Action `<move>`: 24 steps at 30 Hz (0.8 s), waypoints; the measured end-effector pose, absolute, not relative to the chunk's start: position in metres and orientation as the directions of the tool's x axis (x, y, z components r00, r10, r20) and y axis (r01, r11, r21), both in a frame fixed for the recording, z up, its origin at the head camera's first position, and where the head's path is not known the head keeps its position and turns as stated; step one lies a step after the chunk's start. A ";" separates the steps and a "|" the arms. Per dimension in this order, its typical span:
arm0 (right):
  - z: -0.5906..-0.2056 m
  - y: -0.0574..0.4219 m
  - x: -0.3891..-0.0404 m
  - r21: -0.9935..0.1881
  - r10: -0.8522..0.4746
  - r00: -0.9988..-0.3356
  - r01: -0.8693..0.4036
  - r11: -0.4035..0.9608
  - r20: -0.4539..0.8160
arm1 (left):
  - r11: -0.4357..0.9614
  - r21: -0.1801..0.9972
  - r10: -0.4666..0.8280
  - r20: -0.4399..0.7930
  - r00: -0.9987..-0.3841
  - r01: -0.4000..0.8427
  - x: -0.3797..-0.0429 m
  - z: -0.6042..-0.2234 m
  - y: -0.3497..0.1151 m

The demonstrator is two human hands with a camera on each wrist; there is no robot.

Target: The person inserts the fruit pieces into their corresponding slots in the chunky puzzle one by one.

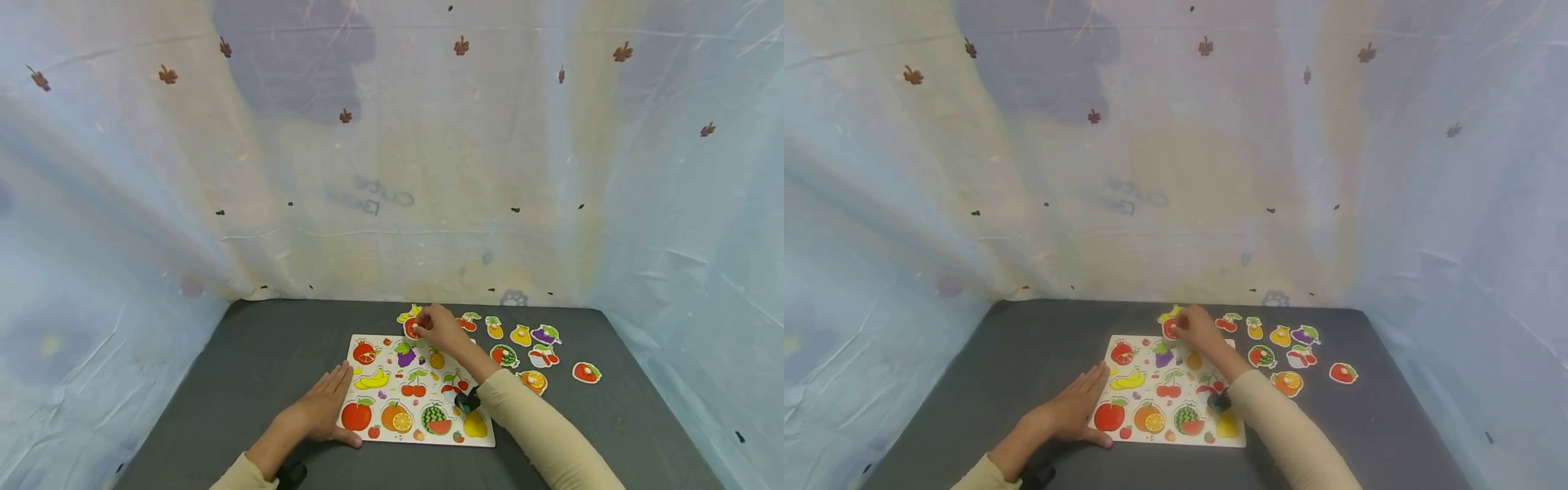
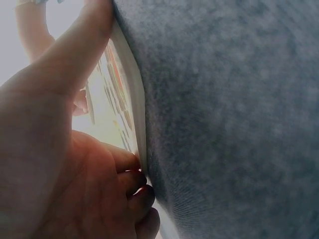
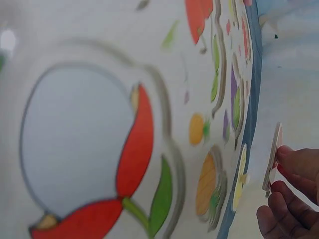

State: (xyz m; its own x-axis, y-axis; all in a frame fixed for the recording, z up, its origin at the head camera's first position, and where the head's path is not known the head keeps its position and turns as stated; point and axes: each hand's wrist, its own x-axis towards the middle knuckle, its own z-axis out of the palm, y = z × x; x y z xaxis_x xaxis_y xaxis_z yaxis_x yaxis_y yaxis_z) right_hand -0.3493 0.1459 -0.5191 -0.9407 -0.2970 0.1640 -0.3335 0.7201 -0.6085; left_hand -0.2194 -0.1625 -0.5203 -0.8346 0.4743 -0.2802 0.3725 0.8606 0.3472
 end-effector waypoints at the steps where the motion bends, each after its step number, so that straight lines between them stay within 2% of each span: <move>1: -0.519 0.144 -0.349 -0.608 -0.301 -0.939 -0.338 0.718 0.166 | 0.858 0.353 0.475 -0.271 -0.837 0.373 -0.219 -0.520 -0.162; 15: -0.516 0.116 -0.337 -0.528 -0.406 -0.891 -0.450 0.720 0.204 | 0.868 0.338 0.461 -0.283 -0.841 0.362 -0.219 -0.523 -0.163; 24: -0.514 0.101 -0.332 -0.536 -0.446 -0.876 -0.471 0.701 0.186 | 0.875 0.324 0.455 -0.292 -0.841 0.361 -0.221 -0.524 -0.162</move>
